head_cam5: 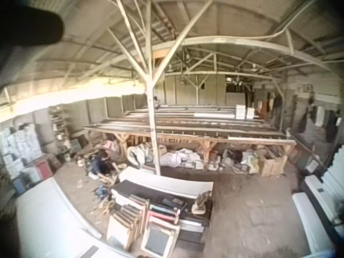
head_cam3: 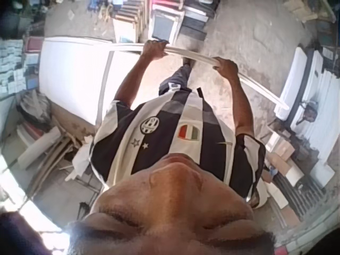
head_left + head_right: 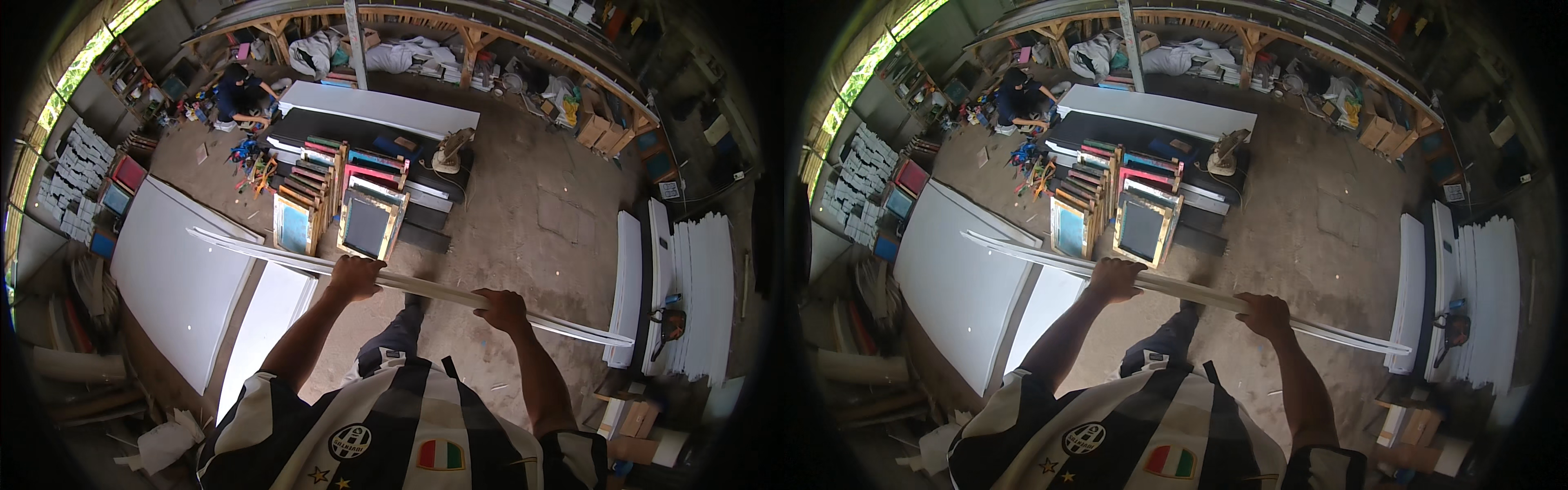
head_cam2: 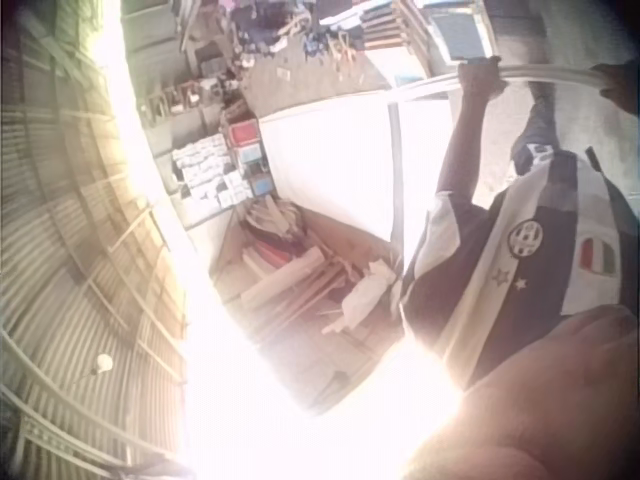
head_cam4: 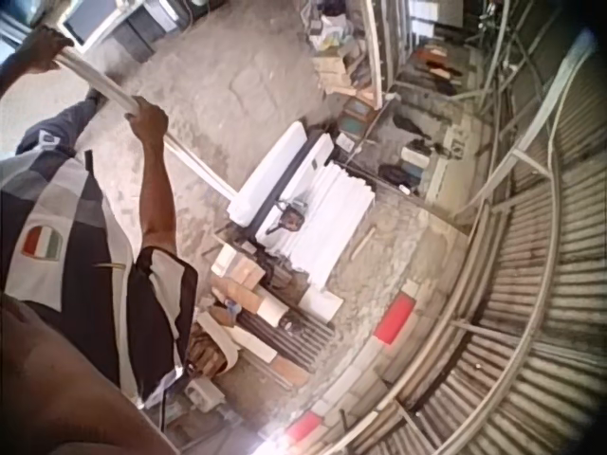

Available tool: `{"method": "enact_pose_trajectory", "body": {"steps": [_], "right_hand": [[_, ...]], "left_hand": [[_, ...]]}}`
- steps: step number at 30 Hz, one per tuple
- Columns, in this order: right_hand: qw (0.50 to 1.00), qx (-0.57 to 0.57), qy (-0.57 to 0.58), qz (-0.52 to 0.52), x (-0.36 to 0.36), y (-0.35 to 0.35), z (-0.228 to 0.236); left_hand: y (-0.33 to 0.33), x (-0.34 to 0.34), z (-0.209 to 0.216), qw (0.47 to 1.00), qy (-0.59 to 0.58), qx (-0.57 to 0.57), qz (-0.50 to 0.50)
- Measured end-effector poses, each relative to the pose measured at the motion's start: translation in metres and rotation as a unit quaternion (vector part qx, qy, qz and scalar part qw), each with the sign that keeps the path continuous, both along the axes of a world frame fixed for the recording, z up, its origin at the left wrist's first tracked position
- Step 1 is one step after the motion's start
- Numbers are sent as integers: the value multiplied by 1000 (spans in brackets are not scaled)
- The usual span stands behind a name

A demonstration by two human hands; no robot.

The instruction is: The person repeatedly picks up a large white rectangular panel from the floor and places it onto a stack of similar panels on a workbench. The person performs this repetitive lifting and stacking action multiple times throughout the clip.

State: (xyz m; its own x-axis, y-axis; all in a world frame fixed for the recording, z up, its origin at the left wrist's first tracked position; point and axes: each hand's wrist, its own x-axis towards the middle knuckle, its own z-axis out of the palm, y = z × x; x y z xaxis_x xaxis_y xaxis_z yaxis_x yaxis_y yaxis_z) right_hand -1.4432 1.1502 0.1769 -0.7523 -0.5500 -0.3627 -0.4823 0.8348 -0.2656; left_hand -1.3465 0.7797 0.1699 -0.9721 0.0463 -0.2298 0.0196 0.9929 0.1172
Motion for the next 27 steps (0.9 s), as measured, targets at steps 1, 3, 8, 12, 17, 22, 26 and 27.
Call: {"method": "enact_pose_trajectory", "body": {"steps": [1,3,8,12,17,22,26,27], "right_hand": [[1000,1,3,-3,-20,-3,0],[1000,5,7,-8,-57,-10,4],[997,-34,63,-24,-167,-22,29],[993,-60,100,-30,-245,-28,48],[985,-92,148,-19,-346,-37,50],[980,-118,158,-1,-447,-52,49],[980,-124,155,21,-509,-76,47],[978,-133,156,28,-520,-84,53]], "left_hand": [[-6,-25,-3,999,-40,10,10],[-11,-68,-6,998,-63,1,5],[-28,-181,-3,1000,-23,14,0],[-34,-265,27,1000,9,19,0],[-44,-363,31,994,99,36,-4],[-54,-459,46,998,34,14,57],[-79,-499,40,996,85,0,40],[-80,-501,56,996,77,-7,52]]}}
